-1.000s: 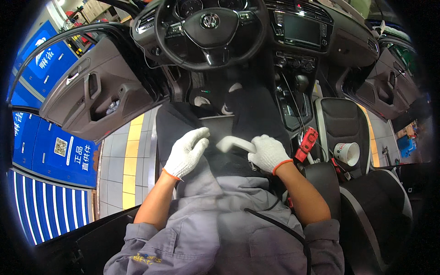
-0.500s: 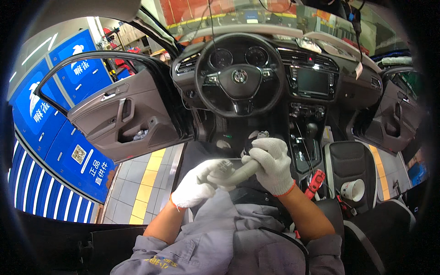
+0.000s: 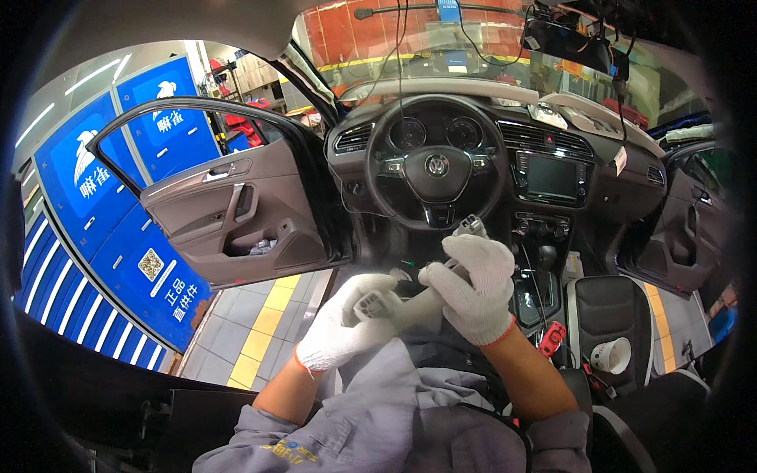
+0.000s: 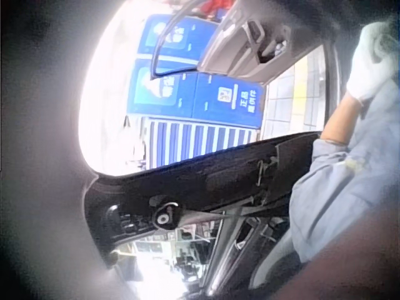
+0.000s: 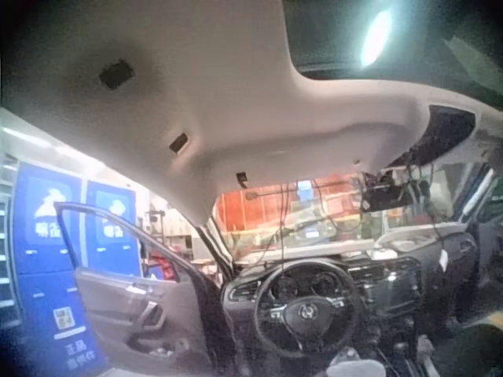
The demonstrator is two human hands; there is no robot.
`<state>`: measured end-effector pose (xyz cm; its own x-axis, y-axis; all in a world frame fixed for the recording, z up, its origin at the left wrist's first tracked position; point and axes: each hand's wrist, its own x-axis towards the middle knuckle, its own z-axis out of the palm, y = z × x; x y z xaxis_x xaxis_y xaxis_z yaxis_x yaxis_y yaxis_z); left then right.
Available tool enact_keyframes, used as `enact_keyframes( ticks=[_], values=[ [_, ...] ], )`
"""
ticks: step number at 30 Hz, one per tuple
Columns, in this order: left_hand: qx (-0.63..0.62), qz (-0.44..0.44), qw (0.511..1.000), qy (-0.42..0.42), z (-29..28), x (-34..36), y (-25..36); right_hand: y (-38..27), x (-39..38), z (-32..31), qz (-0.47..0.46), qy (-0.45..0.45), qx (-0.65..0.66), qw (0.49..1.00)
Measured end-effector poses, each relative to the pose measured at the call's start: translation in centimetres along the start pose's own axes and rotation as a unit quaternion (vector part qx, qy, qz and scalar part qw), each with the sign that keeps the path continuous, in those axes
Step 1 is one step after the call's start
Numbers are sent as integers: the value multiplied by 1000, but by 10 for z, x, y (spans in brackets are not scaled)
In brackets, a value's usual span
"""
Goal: The person removes a ceiling-mounted grab handle from a car's interior roof lining, disconnects a wiring harness, and then reinstalls the handle by reconnecting the harness and snapping the handle back into place. The person also briefly uses a red diagnostic device on the center console.
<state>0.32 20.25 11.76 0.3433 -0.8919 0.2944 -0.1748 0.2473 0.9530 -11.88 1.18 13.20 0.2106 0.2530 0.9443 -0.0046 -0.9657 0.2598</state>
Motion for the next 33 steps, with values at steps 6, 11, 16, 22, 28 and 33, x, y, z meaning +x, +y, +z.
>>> enact_keyframes(
  ticks=[6,11,16,22,28,33],
  values=[
    [62,57,993,85,-6,-5,12,-4,29,2,-14,17,40,999],
    [49,159,980,114,-12,-3,8,-18,30,5,68,52,123,989],
    [-11,217,967,130,-18,-3,0,-14,27,-3,272,30,388,880],
    [6,242,966,91,-23,-3,1,-8,39,-11,447,-2,615,650],
    [-64,45,969,234,-15,-5,15,-16,44,-13,465,-1,626,626],
    [-95,58,965,236,-18,-9,25,-20,42,-17,445,-23,640,626]
  ],
)
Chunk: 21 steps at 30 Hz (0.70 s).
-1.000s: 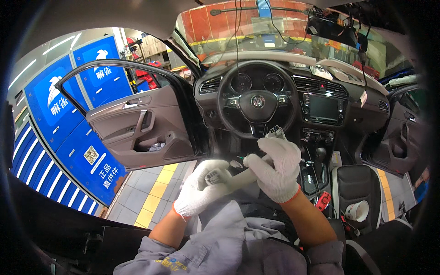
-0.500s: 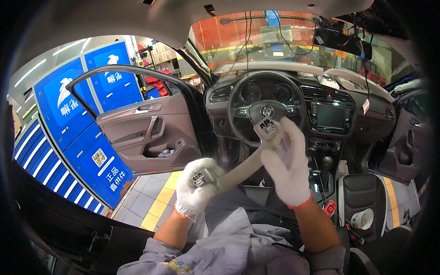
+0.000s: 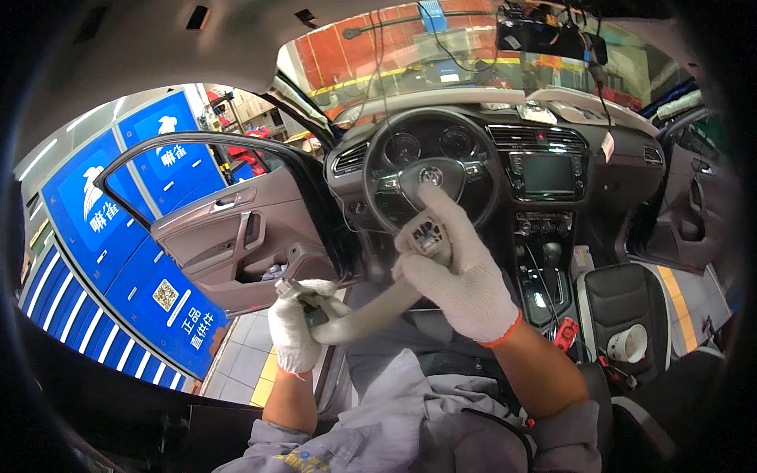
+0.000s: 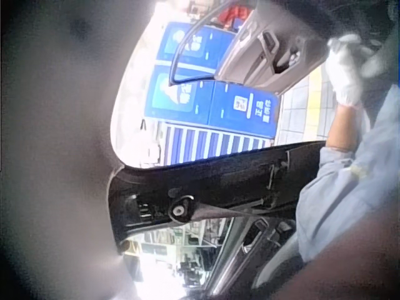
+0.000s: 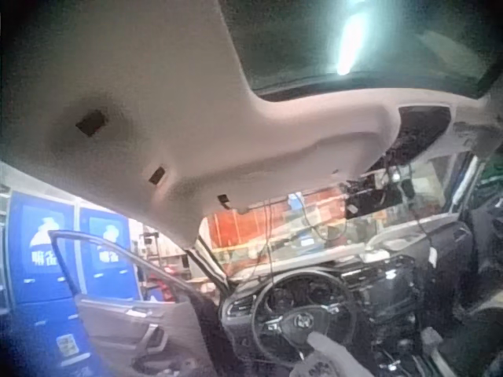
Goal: The person removes a ceiling-mounted grab handle from a car's interior roof lining, disconnects a wiring harness, and then reinstalls the handle by reconnecting the harness and snapping the handle back into place. The person also briefly uses a red diagnostic device on the center console.
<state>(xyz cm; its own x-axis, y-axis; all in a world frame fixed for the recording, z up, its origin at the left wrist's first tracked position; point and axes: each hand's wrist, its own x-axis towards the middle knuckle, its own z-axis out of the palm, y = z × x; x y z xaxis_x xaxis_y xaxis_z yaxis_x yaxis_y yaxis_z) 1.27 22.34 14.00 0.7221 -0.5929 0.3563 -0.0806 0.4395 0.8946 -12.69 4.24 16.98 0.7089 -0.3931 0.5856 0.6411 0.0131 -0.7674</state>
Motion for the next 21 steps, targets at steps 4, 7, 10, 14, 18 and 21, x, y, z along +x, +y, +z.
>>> enact_keyframes(
  ticks=[4,7,10,14,18,21],
  values=[
    [78,54,995,-7,-7,-5,-1,-6,-2,-4,29,-3,-32,999],
    [112,107,988,-26,-15,-6,-1,-9,-2,-4,30,4,-74,997],
    [107,141,984,-17,-17,-5,-5,-11,-2,-2,22,22,-116,993],
    [85,135,987,-20,-22,-6,-10,-17,-5,2,57,44,-89,993],
    [99,144,984,-34,-26,-4,-11,-19,-3,5,25,50,-137,989],
    [100,127,986,-43,-24,-4,-6,-19,-5,6,31,60,-126,990]
  ],
)
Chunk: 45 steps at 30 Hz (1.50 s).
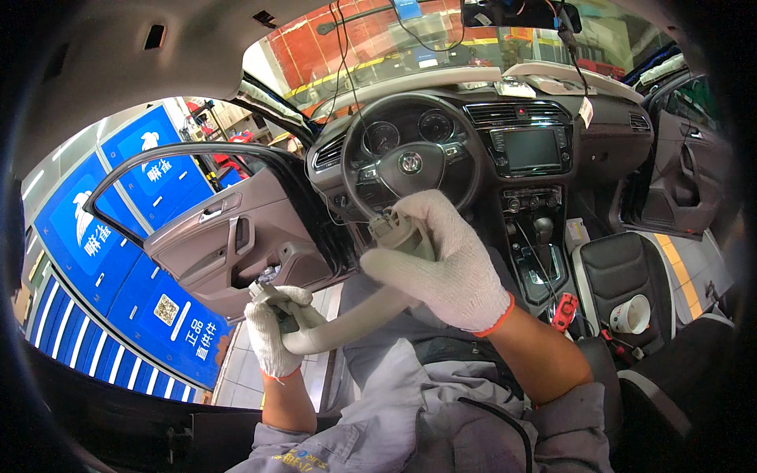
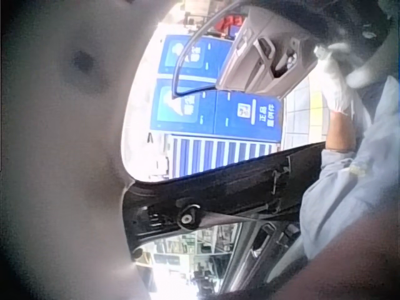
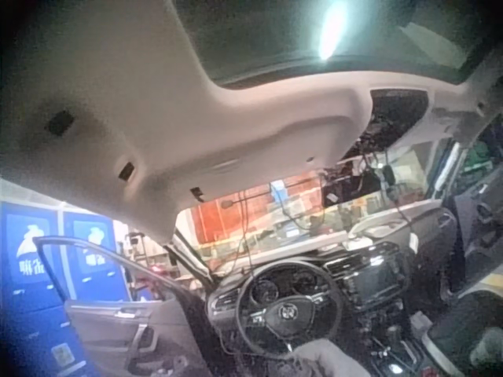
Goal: The person removes a ceiling-mounted grab handle from a car's interior roof lining, disconnects a wiring harness, and then reinstalls the handle by reconnecting the harness and snapping the handle back into place. The person also briefly uses a red diagnostic device on the center console.
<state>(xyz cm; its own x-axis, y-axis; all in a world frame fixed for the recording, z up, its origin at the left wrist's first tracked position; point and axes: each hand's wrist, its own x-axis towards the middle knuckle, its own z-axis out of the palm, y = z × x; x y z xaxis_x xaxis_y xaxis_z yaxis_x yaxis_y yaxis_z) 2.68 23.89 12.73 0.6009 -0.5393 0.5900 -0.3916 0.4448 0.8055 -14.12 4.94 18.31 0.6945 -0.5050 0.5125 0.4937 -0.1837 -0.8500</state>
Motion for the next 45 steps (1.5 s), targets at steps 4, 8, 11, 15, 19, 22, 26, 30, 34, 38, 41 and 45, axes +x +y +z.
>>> enact_keyframes(
  ticks=[4,8,11,15,19,22,26,30,34,38,41,45],
  values=[
    [-22,-61,998,6,12,-2,14,3,0,-4,12,13,22,1000],
    [58,-59,997,-10,21,-5,24,16,12,-12,34,2,80,996],
    [127,59,987,-85,24,3,23,34,22,-20,26,-29,127,991],
    [266,106,953,-95,36,7,29,57,31,-30,-8,-57,188,981],
    [360,167,915,-70,52,13,43,70,38,-35,27,-49,212,976],
    [379,146,908,-98,62,17,52,74,41,-35,36,-47,205,977],
    [383,205,898,-71,73,20,56,79,41,-35,44,-28,178,983],
    [399,257,879,-49,80,19,55,85,45,-40,34,-54,180,982],
    [402,294,866,-39,82,19,54,91,50,-44,22,-85,197,976],
    [393,317,862,-50,81,20,55,93,52,-45,1,-99,195,976],
    [380,338,859,-55,81,20,55,93,53,-45,13,-91,209,974],
    [376,326,866,-57,82,18,51,93,51,-44,28,-65,198,978]
  ],
)
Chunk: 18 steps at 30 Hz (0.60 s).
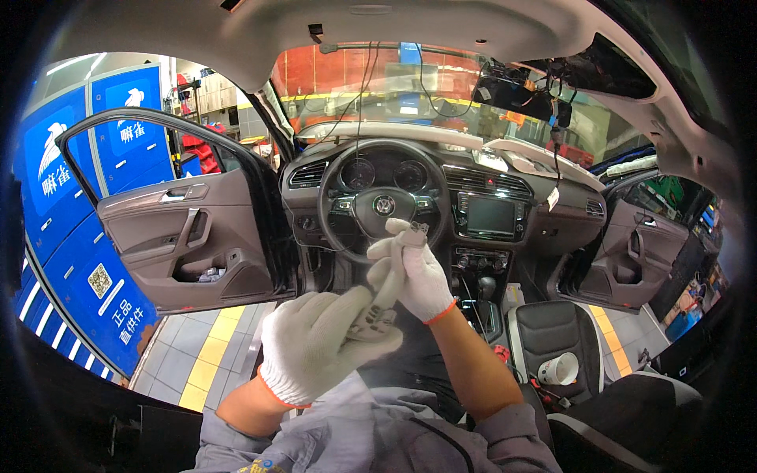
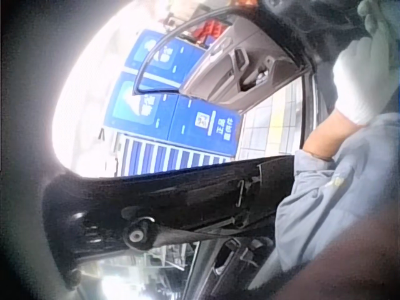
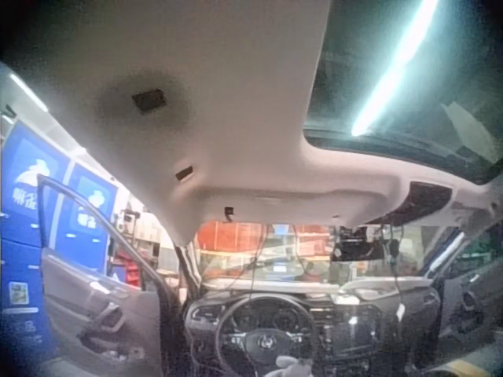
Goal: The person removes a ceiling-mounted grab handle from a car's interior roof lining, disconnects a wiring harness, and then reinstalls the handle by reconnecting the harness and snapping the handle back into place. The person also briefly uses a red diagnostic device on the center console.
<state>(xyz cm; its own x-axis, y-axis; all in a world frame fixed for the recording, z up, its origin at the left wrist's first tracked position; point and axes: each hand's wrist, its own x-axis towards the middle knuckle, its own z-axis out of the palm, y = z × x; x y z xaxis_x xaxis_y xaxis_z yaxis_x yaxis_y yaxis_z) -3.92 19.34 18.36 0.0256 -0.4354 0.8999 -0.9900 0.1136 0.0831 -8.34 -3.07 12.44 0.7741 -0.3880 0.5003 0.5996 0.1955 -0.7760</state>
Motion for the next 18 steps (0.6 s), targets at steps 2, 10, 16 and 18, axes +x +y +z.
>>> enact_keyframes(
  ticks=[2,10,16,18],
  values=[
    [-15,-26,999,-19,0,-1,-1,0,0,2,-1,3,4,1000],
    [-166,-226,957,67,-31,20,-39,-35,35,54,-104,38,-129,985],
    [-364,-153,878,271,-81,82,-55,-95,95,132,-220,-41,-204,953],
    [-321,-211,891,241,-112,100,-53,-108,116,157,-200,-81,-188,958]
  ],
)
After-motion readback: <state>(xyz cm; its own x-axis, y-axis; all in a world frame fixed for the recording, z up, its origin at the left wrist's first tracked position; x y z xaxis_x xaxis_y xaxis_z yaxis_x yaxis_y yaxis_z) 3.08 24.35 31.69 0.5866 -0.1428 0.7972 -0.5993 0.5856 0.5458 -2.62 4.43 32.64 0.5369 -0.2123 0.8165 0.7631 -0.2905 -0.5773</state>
